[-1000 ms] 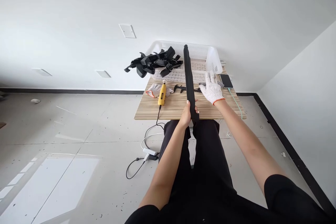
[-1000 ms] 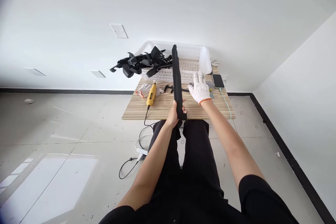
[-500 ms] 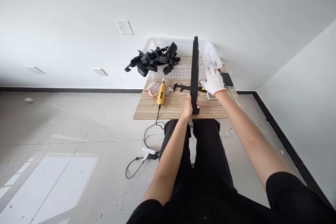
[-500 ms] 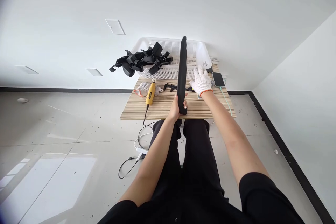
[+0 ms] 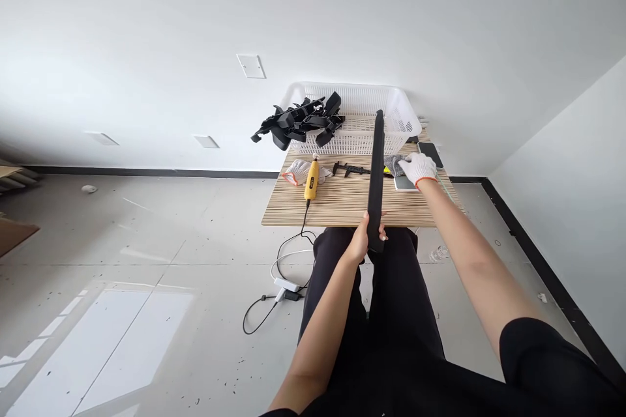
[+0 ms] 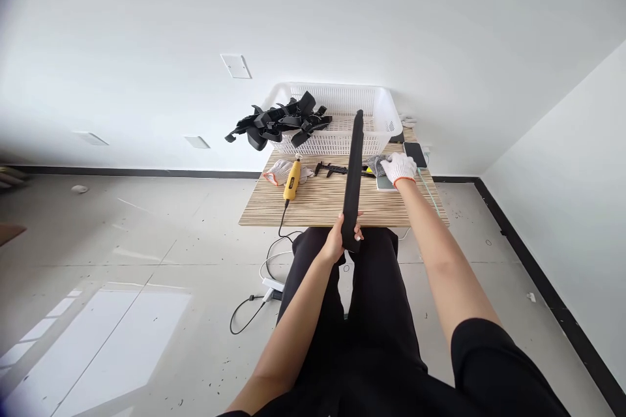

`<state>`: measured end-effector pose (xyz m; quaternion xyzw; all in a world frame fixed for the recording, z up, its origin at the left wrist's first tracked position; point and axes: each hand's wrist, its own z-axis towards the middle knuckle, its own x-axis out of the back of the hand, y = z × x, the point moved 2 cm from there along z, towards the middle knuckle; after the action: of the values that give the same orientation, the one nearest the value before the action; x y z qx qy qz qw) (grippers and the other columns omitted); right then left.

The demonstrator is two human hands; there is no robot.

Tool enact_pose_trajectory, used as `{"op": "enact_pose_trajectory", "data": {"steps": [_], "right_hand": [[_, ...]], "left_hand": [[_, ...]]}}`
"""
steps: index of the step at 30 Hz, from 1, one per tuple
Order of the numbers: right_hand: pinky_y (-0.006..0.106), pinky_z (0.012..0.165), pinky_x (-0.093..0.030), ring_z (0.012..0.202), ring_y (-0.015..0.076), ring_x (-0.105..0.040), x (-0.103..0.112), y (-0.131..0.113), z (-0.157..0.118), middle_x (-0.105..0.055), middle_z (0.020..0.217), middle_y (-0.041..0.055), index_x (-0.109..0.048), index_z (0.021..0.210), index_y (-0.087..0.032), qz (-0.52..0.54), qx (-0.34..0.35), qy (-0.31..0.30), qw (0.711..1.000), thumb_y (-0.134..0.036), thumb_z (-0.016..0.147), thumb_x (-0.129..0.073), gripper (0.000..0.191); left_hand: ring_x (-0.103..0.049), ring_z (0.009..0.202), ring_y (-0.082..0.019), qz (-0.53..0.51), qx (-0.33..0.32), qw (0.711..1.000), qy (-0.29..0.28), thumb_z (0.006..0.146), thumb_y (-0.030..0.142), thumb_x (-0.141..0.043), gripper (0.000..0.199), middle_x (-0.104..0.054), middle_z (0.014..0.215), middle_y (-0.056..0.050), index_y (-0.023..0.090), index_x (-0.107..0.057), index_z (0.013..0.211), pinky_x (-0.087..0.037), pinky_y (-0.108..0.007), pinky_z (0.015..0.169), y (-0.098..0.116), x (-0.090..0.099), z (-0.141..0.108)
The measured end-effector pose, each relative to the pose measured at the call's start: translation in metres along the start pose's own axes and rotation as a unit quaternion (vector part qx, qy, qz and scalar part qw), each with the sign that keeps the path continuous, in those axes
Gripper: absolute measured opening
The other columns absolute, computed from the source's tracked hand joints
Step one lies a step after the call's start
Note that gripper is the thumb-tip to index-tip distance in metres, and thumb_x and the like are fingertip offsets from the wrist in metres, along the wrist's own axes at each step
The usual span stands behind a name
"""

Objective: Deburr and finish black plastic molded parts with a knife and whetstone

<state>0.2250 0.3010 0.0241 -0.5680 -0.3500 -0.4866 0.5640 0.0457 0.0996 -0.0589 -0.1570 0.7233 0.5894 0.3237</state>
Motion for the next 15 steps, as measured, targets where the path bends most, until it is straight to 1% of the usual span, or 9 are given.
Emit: {"op": "enact_pose_trajectory", "data": {"steps": [1, 3, 6, 8, 11, 15], "right_hand": [[0.048, 0.095, -0.044, 0.112, 0.0338, -0.063, 0.006, -0.003, 0.004, -0.071, 0.119, 0.0218, -0.077, 0.112, -0.014, 0.010, 0.002, 0.007, 1.000, -0.048, 0.092, -0.058, 0.044], [0.046, 0.093, -0.047, 0.107, 0.0318, -0.066, 0.020, -0.007, 0.008, -0.074, 0.113, 0.0186, -0.077, 0.108, -0.017, 0.039, 0.007, 0.049, 0.998, -0.047, 0.095, -0.052, 0.041], [0.045, 0.094, -0.049, 0.106, 0.0287, -0.066, 0.045, -0.009, 0.004, -0.075, 0.113, 0.0135, -0.075, 0.107, -0.020, 0.084, 0.024, 0.116, 0.989, -0.047, 0.097, -0.047, 0.040], [0.045, 0.096, -0.049, 0.106, 0.0274, -0.066, 0.060, -0.012, -0.004, -0.074, 0.111, 0.0117, -0.073, 0.099, -0.021, 0.096, 0.057, 0.139, 0.984, -0.047, 0.098, -0.047, 0.036], [0.047, 0.098, -0.048, 0.105, 0.0277, -0.064, 0.084, -0.021, -0.015, -0.071, 0.104, 0.0115, -0.066, 0.086, -0.021, 0.095, 0.120, 0.173, 0.973, -0.044, 0.098, -0.051, 0.030], [0.046, 0.095, -0.048, 0.103, 0.0260, -0.063, 0.122, -0.044, -0.022, -0.067, 0.101, 0.0099, -0.060, 0.091, -0.021, 0.090, 0.132, 0.202, 0.966, -0.041, 0.100, -0.048, 0.024]], "left_hand": [[-0.052, 0.062, -0.012, 0.004, 0.008, 1.000, -0.001, 0.094, 0.071, -0.049, 0.070, -0.053, 0.074, 0.000, 0.010, -0.065, 0.125, -0.052, -0.033, 0.074, 0.000, -0.001, 0.001], [-0.053, 0.063, -0.012, 0.013, 0.017, 1.000, -0.002, 0.092, 0.071, -0.052, 0.070, -0.054, 0.076, 0.000, 0.010, -0.065, 0.125, -0.052, -0.033, 0.075, 0.000, -0.002, 0.002], [-0.053, 0.063, -0.012, 0.020, 0.022, 1.000, -0.004, 0.092, 0.071, -0.051, 0.070, -0.055, 0.075, 0.000, 0.010, -0.066, 0.124, -0.052, -0.033, 0.076, 0.003, -0.003, 0.002], [-0.055, 0.064, -0.013, 0.023, 0.023, 0.999, -0.005, 0.093, 0.070, -0.050, 0.070, -0.056, 0.073, -0.001, 0.010, -0.066, 0.125, -0.052, -0.033, 0.075, 0.004, -0.004, 0.001], [-0.056, 0.064, -0.014, 0.019, 0.023, 1.000, -0.005, 0.093, 0.070, -0.051, 0.069, -0.056, 0.070, 0.000, 0.010, -0.065, 0.125, -0.053, -0.033, 0.075, 0.004, -0.003, 0.001], [-0.058, 0.063, -0.014, 0.017, 0.015, 1.000, -0.008, 0.094, 0.065, -0.051, 0.063, -0.058, 0.070, -0.001, 0.010, -0.066, 0.122, -0.054, -0.034, 0.076, 0.002, -0.001, 0.003]]}}
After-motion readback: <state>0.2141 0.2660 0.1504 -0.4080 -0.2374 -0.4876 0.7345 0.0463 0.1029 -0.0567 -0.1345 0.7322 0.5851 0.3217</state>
